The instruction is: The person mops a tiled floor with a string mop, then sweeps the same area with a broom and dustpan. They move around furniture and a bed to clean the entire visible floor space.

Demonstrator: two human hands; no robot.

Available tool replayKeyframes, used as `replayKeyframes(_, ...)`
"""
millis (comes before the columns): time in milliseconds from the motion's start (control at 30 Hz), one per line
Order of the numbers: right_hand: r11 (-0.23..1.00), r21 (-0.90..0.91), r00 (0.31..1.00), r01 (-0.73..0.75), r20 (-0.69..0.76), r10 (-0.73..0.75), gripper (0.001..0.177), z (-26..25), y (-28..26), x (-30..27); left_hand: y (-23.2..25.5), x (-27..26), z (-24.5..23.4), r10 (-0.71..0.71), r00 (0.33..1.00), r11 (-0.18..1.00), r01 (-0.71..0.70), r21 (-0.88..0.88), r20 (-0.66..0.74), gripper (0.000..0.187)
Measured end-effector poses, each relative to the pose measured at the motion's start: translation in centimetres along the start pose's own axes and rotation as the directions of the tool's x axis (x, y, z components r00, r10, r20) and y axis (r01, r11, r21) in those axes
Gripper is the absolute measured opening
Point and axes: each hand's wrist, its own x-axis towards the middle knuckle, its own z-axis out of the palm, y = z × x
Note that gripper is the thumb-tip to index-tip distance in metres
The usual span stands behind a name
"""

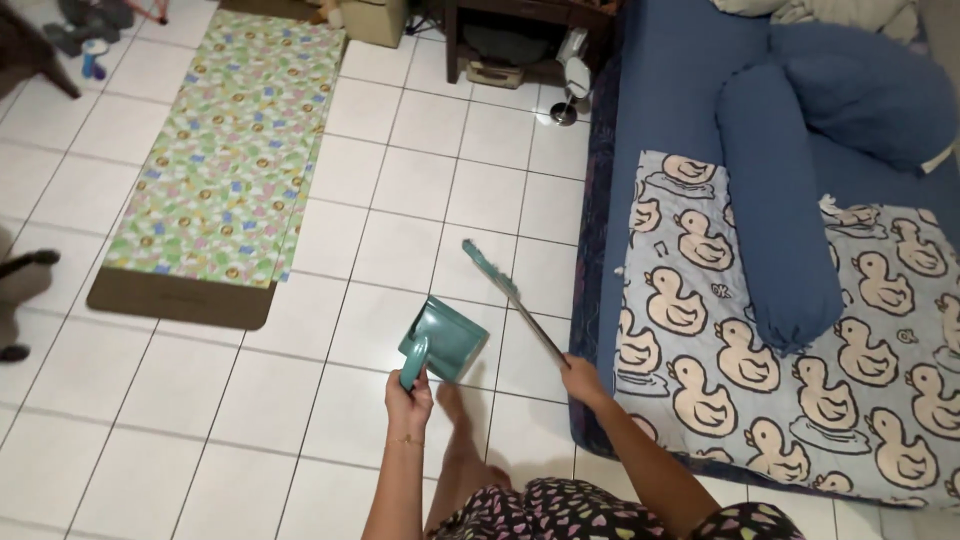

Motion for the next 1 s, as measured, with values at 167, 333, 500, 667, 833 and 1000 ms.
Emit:
replayKeyframes(167,0.997,-0.067,0.992,0.029,-0.123,-0.037,0.041,0.9,2.6,12.1,-0.4,8.0,8.0,-0.081,0.997,0.993,0.081,0.082,0.001,0.024)
replayKeyframes(333,0.992,0.007,0.981,-0.127,-0.146,0.127,0.042,-2.9,-2.4,17.5,-1.4,12.7,16.4,-0.132,0.991,0.977,0.130,0.169,-0.004,0.022)
replayKeyframes(500,0.909,0.319,0.935,-0.268,-0.139,0.325,0.050,-8.7,-13.4,17.9,-2.5,14.2,25.2,-0.127,0.991,0.948,0.112,0.299,0.030,0.022)
replayKeyframes(667,0.824,0.487,0.867,-0.289,-0.232,0.441,0.061,-9.8,-12.3,25.2,-4.3,17.4,31.7,-0.196,0.979,0.899,0.156,0.408,0.060,0.019)
replayKeyframes(833,0.821,0.507,0.829,-0.263,-0.317,0.461,0.044,-11.3,-7.6,36.8,-6.4,17.7,39.2,-0.206,0.977,0.893,0.165,0.418,0.054,0.023)
replayKeyframes(1000,0.870,0.407,0.835,-0.278,-0.345,0.428,0.046,-17.8,-7.5,49.3,-10.9,22.2,46.9,-0.208,0.976,0.899,0.163,0.407,0.068,0.025)
